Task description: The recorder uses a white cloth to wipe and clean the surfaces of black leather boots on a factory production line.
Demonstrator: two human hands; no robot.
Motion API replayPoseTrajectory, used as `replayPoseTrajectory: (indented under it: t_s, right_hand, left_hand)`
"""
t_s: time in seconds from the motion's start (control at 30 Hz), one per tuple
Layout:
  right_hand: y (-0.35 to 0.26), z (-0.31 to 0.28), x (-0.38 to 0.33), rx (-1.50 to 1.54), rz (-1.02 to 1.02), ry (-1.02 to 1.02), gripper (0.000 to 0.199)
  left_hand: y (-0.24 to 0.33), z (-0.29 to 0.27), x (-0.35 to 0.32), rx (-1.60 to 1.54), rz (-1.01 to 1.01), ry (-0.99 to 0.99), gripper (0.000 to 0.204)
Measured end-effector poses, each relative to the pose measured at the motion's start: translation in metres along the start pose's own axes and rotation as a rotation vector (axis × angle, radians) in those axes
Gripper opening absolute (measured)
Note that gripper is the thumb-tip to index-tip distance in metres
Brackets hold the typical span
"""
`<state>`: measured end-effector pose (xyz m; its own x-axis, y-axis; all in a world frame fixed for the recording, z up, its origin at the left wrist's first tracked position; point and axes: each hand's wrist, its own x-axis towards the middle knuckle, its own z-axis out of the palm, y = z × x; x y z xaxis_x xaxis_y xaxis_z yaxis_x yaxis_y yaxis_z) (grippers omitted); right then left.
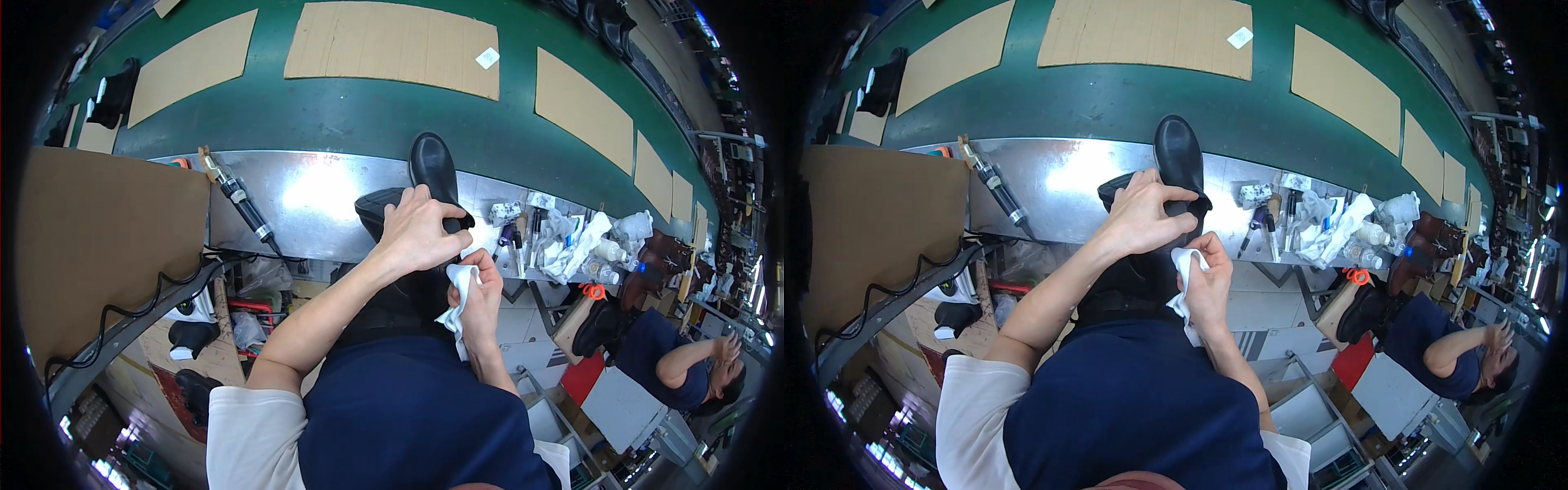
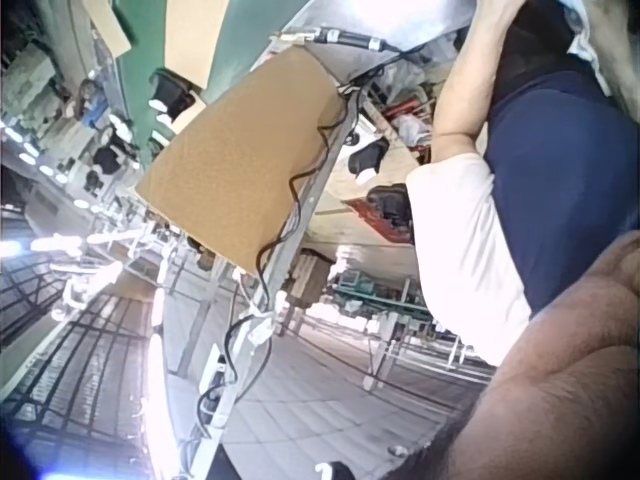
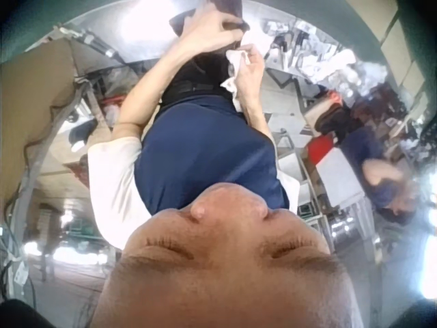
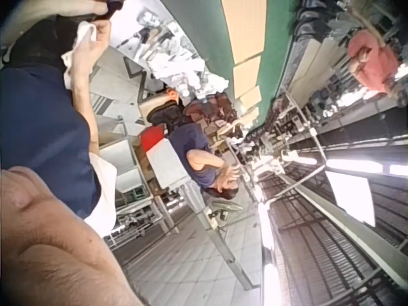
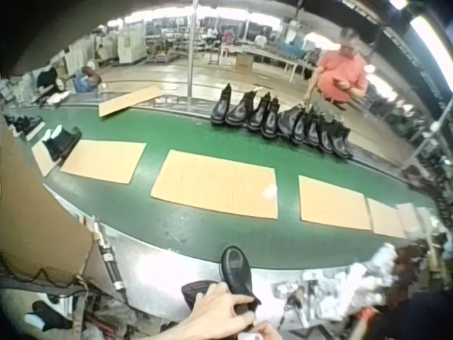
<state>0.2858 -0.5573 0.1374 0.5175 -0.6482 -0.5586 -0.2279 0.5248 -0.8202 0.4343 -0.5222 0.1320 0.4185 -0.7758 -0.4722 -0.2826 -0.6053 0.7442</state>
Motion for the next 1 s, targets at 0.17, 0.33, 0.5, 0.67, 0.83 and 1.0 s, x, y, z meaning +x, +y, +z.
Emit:
replayPoseTrajectory:
  t_s: [0.17,0.33,0.5,0.67,0.83,1.0]
  right_hand:
    - [0.005,0.0,-0.001,-0.145,-0.088,-0.03,0.009]
    - [0.003,0.001,-0.004,-0.006,-0.065,-0.042,0.007]
    - [-0.003,0.006,-0.005,0.019,0.03,0.051,0.011]
    - [0.008,0.002,-0.005,-0.182,-0.208,-0.047,0.009]
    - [0.009,0.002,-0.005,-0.09,-0.11,0.002,0.009]
    - [0.002,0.01,-0.007,-0.031,-0.032,0.078,0.009]
  left_hand:
    - [-0.002,0.0,-0.001,0.006,0.014,-0.005,0.047]
    - [-0.002,0.001,-0.001,0.03,0.02,-0.012,0.047]
    - [0.001,0.001,0.0,0.039,0.01,-0.019,0.047]
    - [0.0,0.003,-0.001,0.031,0.023,-0.007,0.048]
    - [-0.001,0.003,0.0,0.039,0.021,-0.022,0.047]
    - [0.0,0.001,-0.002,0.028,0.015,-0.011,0.048]
